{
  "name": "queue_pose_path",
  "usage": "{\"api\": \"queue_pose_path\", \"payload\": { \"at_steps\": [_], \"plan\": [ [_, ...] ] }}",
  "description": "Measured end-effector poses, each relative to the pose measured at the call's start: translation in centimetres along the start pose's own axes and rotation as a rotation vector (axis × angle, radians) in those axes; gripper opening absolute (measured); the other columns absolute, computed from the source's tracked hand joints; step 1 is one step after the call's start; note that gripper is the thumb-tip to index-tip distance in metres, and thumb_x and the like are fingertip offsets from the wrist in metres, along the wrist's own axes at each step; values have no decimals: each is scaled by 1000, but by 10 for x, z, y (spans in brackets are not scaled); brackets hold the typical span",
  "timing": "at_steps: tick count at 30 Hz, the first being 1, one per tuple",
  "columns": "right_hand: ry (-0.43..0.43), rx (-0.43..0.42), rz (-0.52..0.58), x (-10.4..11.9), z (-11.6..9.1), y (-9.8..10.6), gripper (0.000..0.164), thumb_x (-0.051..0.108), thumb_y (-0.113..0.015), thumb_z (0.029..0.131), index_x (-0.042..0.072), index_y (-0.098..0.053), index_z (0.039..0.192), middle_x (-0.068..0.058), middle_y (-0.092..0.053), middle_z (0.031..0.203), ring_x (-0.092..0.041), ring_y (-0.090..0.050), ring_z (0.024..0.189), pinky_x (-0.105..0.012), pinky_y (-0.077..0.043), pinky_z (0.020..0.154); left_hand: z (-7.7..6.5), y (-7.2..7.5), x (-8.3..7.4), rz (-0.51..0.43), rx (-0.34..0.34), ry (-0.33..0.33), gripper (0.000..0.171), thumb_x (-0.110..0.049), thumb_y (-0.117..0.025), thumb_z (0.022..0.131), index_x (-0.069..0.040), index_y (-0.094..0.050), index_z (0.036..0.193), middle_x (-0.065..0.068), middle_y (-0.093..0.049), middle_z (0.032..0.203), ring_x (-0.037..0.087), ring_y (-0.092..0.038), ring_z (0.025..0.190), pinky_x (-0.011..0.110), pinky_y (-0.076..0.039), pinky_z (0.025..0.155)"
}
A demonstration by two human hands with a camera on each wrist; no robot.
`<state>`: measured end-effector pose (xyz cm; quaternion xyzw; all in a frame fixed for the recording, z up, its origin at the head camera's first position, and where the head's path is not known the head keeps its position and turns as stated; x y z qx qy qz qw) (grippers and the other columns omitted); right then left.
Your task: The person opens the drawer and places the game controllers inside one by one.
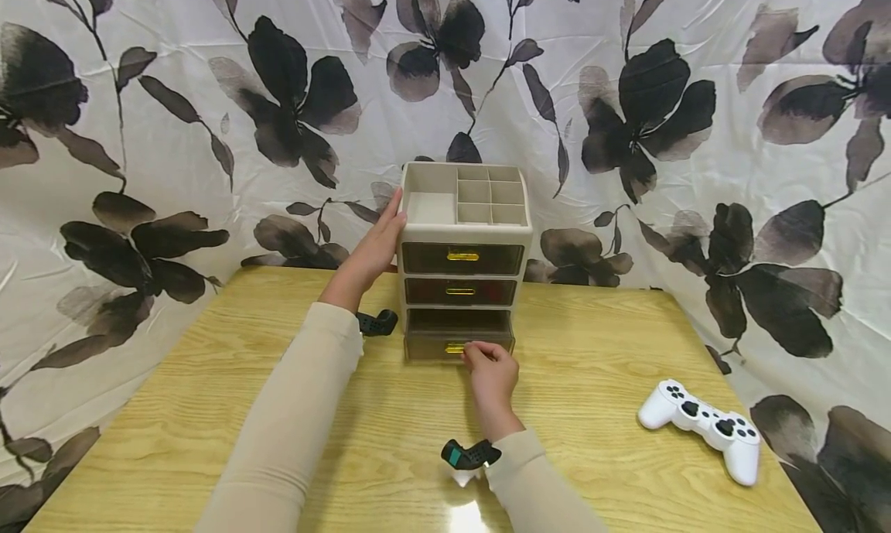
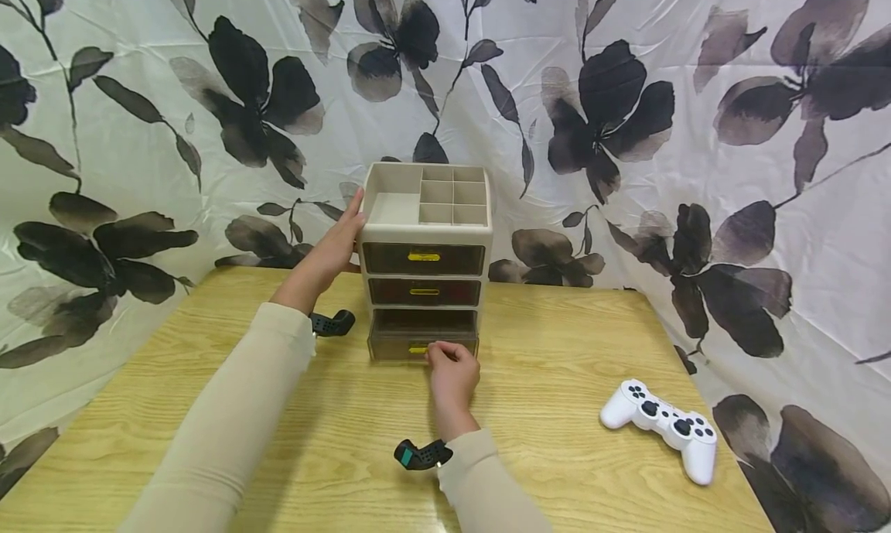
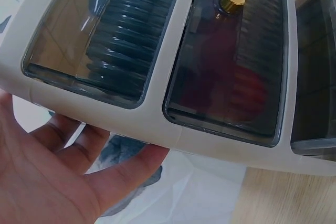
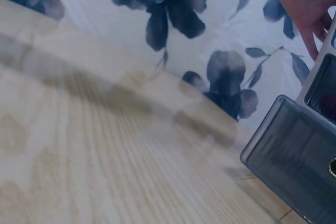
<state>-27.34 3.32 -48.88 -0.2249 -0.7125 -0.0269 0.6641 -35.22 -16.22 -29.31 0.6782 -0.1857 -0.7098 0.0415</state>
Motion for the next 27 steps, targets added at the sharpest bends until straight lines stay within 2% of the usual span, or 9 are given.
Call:
{"api": "queue_pose_path", "payload": {
  "at_steps": [9,19,27],
  "plan": [
    [6,4,7,0,-12,5,15,5,-70,88,-7,-69,97,-11,-66,91,-31,-70,89,-40,-57,85,1,-1,1,-7,-1,12,54,-40,-21,107,-46,6,153,-3,5,165,40,-25,144,66,-38,102],
    [-14,6,22,-1,-24,12,14,4,-71,87,-7,-69,96,-10,-69,91,-23,-71,81,-38,-58,83,2,-1,-1,-17,18,-17,55,-37,-21,107,-42,8,154,0,6,165,45,-30,140,68,-37,101],
    [-23,12,28,-4,-29,15,12,3,-71,87,-6,-70,95,-9,-68,87,-24,-70,79,-40,-58,83,3,0,0,-9,21,-28,55,-38,-22,107,-43,8,154,-1,5,165,45,-31,140,68,-38,99]
  ]
}}
Point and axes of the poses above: each hand's wrist, its own z-axis towards the middle knuckle, its own y-axis out of the back of the hand, x = y × z, the point moved 9 cm from there along z, towards the middle knuckle
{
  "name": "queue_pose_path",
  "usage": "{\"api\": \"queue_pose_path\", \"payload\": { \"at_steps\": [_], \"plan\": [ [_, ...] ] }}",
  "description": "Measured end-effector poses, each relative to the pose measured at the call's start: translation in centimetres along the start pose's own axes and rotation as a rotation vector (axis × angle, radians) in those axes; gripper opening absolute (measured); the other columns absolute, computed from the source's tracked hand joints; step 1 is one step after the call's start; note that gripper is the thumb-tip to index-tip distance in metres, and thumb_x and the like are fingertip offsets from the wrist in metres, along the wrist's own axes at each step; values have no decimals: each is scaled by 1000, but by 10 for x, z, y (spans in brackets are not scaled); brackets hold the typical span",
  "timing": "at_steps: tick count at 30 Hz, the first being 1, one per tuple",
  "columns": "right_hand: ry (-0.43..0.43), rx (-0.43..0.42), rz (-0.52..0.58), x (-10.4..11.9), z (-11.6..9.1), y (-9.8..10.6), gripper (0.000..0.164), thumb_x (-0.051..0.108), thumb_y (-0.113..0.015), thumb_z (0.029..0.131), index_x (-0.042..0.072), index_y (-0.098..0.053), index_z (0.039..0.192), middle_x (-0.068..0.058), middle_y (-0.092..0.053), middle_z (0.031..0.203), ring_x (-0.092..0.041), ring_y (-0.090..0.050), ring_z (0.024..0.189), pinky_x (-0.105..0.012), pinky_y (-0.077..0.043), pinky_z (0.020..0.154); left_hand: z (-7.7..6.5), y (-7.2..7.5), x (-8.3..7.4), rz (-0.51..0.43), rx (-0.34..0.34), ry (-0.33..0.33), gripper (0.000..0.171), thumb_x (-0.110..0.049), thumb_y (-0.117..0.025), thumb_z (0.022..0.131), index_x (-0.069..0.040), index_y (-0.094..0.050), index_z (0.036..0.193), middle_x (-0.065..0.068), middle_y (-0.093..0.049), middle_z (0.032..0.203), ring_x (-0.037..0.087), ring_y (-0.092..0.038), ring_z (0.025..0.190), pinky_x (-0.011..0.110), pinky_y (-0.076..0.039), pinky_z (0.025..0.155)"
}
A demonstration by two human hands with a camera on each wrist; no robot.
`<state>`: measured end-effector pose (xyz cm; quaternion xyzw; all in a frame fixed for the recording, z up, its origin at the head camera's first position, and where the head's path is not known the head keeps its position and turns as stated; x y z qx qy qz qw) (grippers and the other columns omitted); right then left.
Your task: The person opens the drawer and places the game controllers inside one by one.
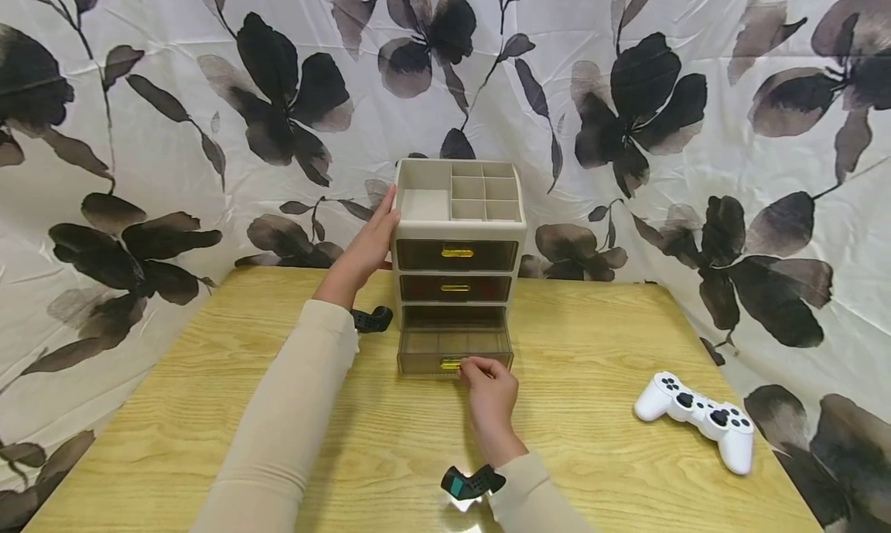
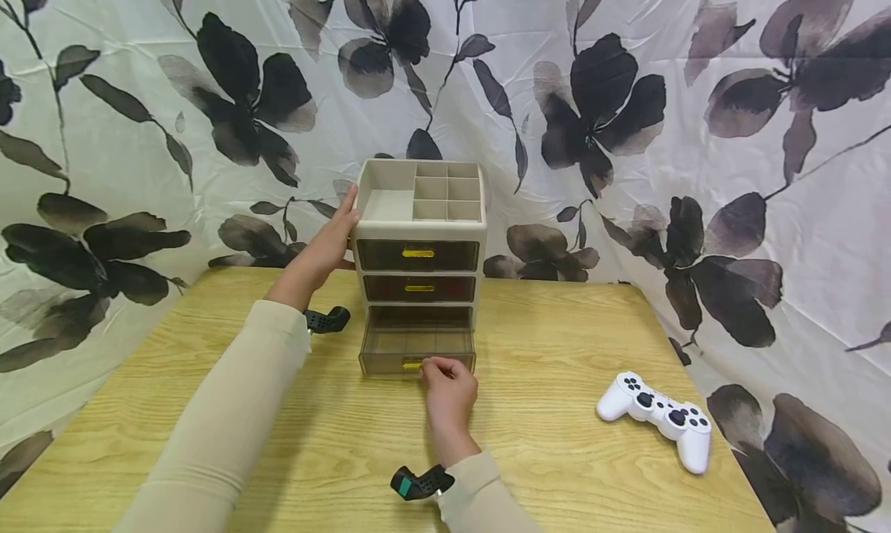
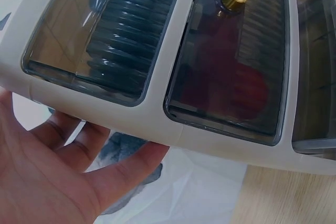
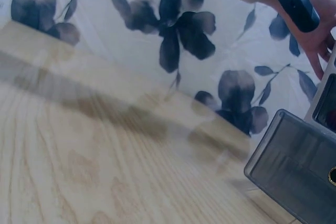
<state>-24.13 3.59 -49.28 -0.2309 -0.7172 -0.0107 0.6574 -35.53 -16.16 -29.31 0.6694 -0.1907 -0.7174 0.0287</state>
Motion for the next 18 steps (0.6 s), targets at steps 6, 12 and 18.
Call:
{"api": "queue_pose_path", "payload": {
  "at_steps": [6,12,18],
  "plan": [
    [3,8,9,-1,1,0,14,2,-71,86,-9,-69,94,-9,-68,85,-21,-71,75,-41,-57,84,0,0,0,-5,-1,5,55,-38,-21,107,-44,8,153,-1,6,165,45,-31,140,68,-38,100],
    [4,46,-36,1,0,1,16,4,-72,85,-8,-69,96,-10,-70,86,-21,-71,77,-39,-58,82,0,1,1,-11,-3,16,55,-37,-21,107,-44,8,153,-1,6,165,44,-30,141,68,-37,101],
    [52,63,-155,9,0,8,14,7,-73,84,-4,-71,92,-10,-72,86,-27,-72,81,-37,-59,78,1,1,1,-12,0,16,55,-37,-22,107,-45,7,153,-2,5,165,44,-29,142,69,-36,101]
  ]
}}
Point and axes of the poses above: each hand's wrist, its own z-axis towards the middle knuckle, its own y-axis out of the back of the hand, x = y × z, the point moved 9 cm from there along z, towards the middle knuckle
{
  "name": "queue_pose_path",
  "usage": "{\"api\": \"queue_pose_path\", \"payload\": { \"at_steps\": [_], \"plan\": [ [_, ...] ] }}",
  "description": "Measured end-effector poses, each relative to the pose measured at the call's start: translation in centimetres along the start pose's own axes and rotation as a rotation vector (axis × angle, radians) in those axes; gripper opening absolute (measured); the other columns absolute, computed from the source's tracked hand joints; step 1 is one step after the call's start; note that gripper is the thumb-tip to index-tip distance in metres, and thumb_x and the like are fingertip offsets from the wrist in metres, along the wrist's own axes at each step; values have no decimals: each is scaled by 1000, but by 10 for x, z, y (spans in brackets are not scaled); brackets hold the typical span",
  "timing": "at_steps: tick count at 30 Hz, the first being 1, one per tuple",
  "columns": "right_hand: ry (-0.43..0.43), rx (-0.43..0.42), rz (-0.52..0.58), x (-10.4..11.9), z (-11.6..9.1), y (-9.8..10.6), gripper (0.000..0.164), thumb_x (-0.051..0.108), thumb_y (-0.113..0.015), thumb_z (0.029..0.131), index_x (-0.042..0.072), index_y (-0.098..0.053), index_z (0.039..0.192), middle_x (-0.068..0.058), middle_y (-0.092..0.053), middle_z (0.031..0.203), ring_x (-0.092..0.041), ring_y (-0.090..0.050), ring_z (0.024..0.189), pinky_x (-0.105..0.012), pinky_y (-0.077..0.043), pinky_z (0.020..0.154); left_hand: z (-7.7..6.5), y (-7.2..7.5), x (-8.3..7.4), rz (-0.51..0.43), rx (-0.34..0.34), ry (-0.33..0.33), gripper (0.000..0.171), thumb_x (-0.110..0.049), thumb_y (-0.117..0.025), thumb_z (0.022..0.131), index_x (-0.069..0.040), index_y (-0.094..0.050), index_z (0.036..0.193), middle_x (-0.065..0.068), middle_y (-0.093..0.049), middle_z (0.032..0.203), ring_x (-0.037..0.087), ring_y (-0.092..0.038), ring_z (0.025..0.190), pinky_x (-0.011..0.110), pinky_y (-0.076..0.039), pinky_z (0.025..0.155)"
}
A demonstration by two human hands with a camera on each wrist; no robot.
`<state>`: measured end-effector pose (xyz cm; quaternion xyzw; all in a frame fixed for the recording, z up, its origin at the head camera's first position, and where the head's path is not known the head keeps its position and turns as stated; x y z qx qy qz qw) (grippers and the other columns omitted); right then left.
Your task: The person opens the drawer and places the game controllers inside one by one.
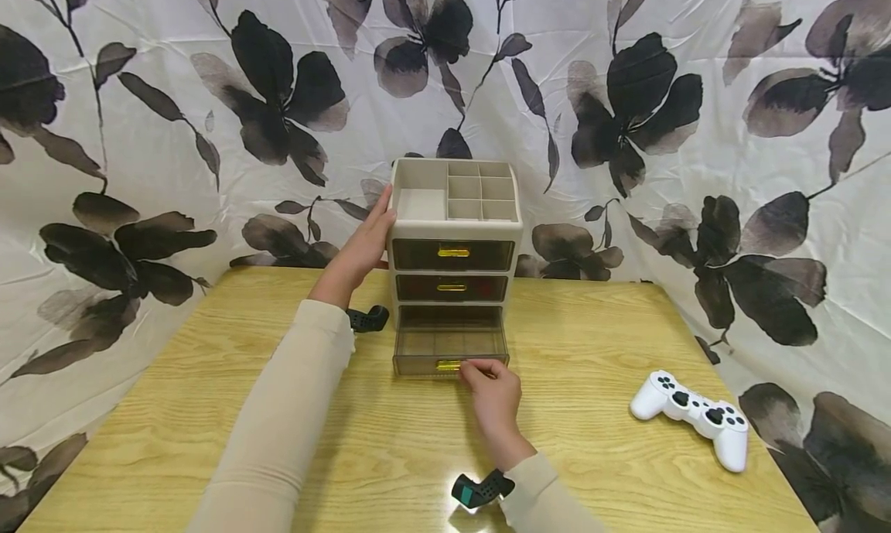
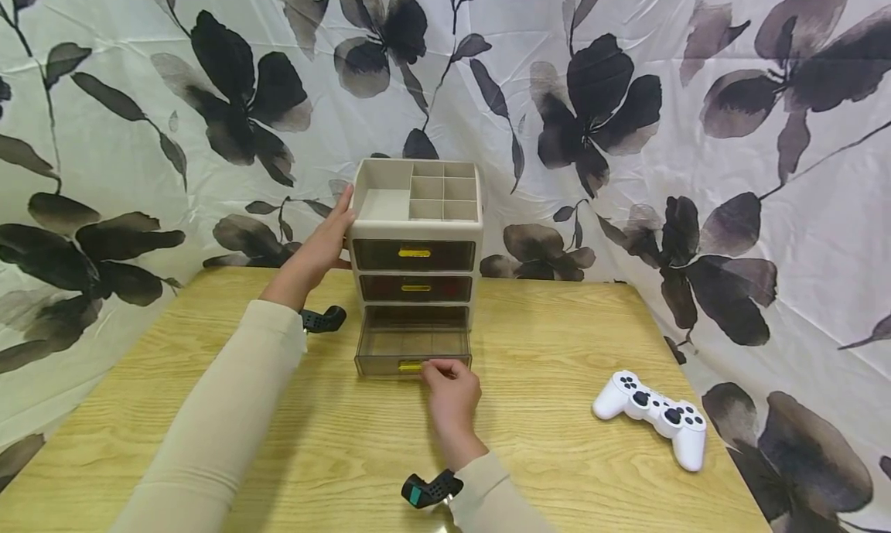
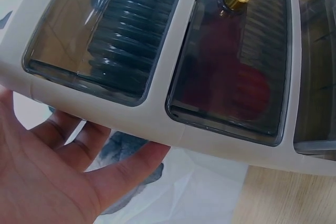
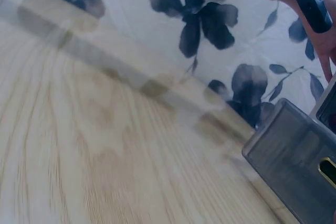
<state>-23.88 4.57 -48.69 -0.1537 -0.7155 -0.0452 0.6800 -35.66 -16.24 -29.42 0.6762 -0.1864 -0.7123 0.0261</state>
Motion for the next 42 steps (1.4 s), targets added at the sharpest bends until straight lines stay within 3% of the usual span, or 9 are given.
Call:
{"api": "queue_pose_path", "payload": {
  "at_steps": [8,20,23,28,32,38,42],
  "plan": [
    [22,24,-65,9,5,22,11,6,-72,85,-3,-72,91,-11,-69,91,-33,-69,85,-37,-59,78,-5,0,-4,55,-9,0,55,-38,-21,107,-41,8,154,1,4,165,45,-34,138,67,-38,100],
    [75,95,-235,34,20,61,12,5,-71,85,-3,-71,95,-9,-66,91,-31,-66,83,-34,-59,69,0,1,-2,22,-6,-9,55,-37,-22,107,-42,7,154,-1,5,165,44,-28,142,68,-38,100],
    [101,109,-321,44,23,71,15,6,-71,86,-3,-71,98,-10,-67,92,-27,-66,81,-33,-59,69,1,1,-1,25,-8,-7,55,-38,-22,107,-42,7,154,-1,5,165,44,-29,141,68,-38,99],
    [166,116,-557,62,27,90,18,13,-73,85,8,-72,102,-10,-69,100,-17,-61,84,-30,-53,70,1,1,-1,27,-9,-12,55,-37,-22,107,-43,7,154,-1,5,165,44,-28,142,68,-38,99],
    [239,144,-704,76,29,100,23,17,-72,86,12,-71,109,-11,-68,111,-21,-60,96,-31,-51,76,0,0,-2,34,-11,-18,55,-37,-22,107,-43,7,154,0,4,165,44,-27,142,69,-38,99],
    [324,210,-869,93,32,114,33,18,-70,88,10,-66,120,-12,-64,122,-29,-57,111,-44,-52,91,-4,-1,-4,48,-17,-19,55,-37,-21,107,-41,7,154,2,4,165,45,-29,141,68,-38,99],
    [354,243,-984,102,33,125,40,21,-70,87,11,-63,125,-14,-60,128,-36,-54,118,-52,-48,92,-5,-2,-5,45,-20,-22,55,-37,-21,107,-41,7,154,1,4,165,45,-30,141,68,-38,99]
  ]
}}
Point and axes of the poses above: each hand's wrist, its own z-axis towards the middle knuckle, its own y-axis out of the back of the hand, x = y × z, the point moved 9 cm from there along z, towards the middle knuckle
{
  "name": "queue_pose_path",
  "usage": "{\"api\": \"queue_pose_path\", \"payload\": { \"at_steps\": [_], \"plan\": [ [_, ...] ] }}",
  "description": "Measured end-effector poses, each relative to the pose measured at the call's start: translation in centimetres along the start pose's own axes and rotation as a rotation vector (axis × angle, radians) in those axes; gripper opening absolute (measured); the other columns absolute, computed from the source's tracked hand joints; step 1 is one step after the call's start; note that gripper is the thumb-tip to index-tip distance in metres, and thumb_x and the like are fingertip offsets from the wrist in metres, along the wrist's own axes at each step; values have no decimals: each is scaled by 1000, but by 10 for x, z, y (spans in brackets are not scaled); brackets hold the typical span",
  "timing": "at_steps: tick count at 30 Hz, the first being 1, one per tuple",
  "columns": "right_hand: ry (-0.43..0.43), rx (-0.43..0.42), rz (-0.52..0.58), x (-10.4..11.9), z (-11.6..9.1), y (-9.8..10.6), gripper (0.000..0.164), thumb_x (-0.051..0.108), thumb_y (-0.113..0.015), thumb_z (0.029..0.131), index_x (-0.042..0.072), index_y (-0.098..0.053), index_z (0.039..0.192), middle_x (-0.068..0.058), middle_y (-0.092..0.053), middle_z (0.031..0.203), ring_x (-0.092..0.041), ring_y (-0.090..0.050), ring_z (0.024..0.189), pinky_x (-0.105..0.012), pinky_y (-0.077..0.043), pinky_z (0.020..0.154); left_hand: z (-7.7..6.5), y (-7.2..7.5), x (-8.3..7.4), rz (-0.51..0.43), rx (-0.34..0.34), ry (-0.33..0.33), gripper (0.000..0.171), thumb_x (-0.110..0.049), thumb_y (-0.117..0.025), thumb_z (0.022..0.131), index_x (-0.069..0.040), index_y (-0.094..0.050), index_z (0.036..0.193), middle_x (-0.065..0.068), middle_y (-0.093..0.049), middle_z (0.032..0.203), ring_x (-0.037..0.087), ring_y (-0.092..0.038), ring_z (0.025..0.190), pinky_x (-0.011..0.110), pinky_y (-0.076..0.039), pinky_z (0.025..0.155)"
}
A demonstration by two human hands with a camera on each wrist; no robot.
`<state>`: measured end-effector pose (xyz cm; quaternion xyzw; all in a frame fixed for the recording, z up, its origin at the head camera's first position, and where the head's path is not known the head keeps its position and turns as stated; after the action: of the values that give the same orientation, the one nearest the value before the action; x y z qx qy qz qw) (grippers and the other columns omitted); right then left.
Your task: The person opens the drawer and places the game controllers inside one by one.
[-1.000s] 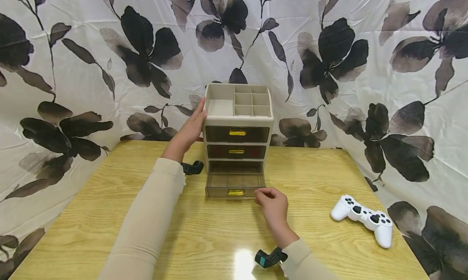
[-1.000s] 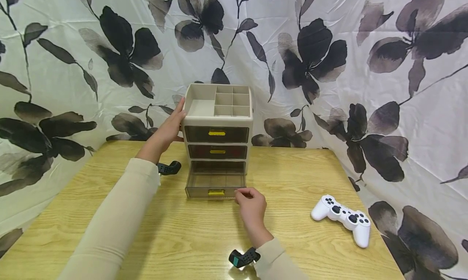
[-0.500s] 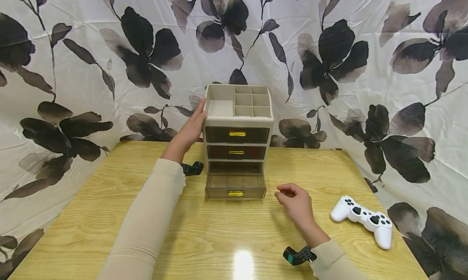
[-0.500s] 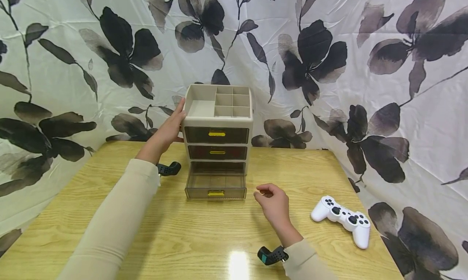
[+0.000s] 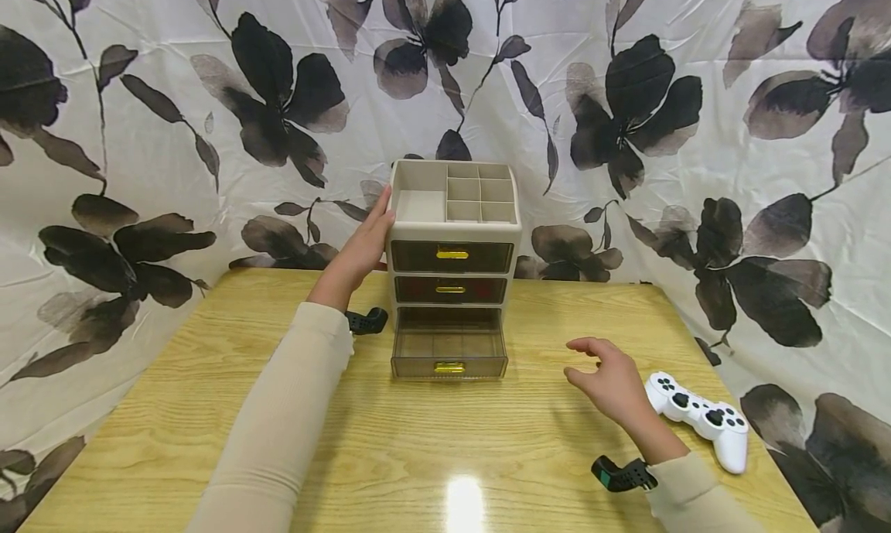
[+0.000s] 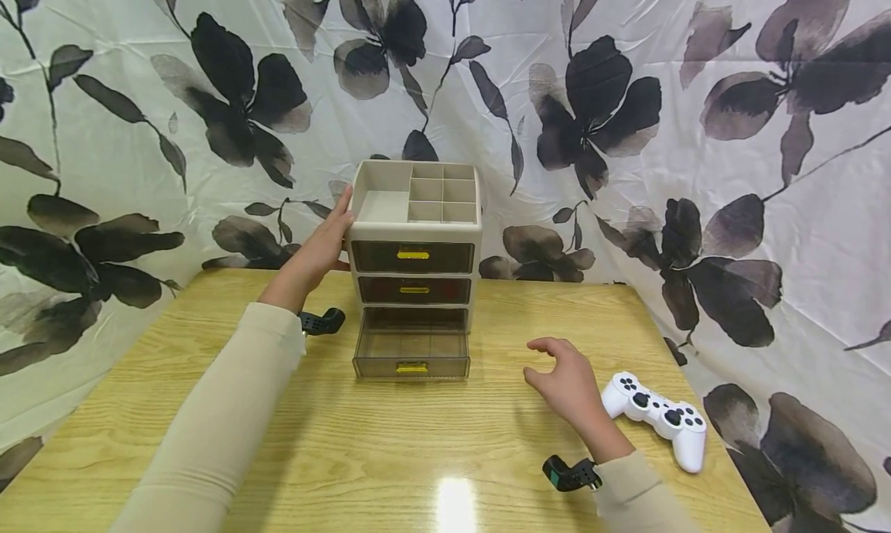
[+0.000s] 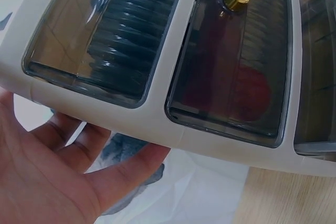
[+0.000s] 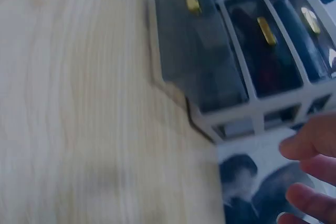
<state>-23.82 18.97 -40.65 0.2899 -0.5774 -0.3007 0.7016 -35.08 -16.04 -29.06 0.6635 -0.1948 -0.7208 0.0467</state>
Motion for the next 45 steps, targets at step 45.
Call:
{"api": "queue_pose_path", "payload": {
  "at_steps": [45],
  "plan": [
    [-65,387,-351,-116,-16,51,97,14,-78,64,-6,-31,146,-41,-45,133,-42,-54,107,-45,-45,76,4,-1,4,-29,4,31,55,-38,-22,107,-46,8,152,-2,7,165,44,-28,142,69,-37,100]
  ]
}}
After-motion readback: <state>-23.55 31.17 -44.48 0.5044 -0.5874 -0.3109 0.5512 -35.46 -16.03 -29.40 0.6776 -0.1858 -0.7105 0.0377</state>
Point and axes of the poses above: each hand's wrist, its own z-axis towards the middle knuckle, its own y-axis out of the back of the hand, x = y × z, the point moved 9 cm from there along z, towards the middle knuckle
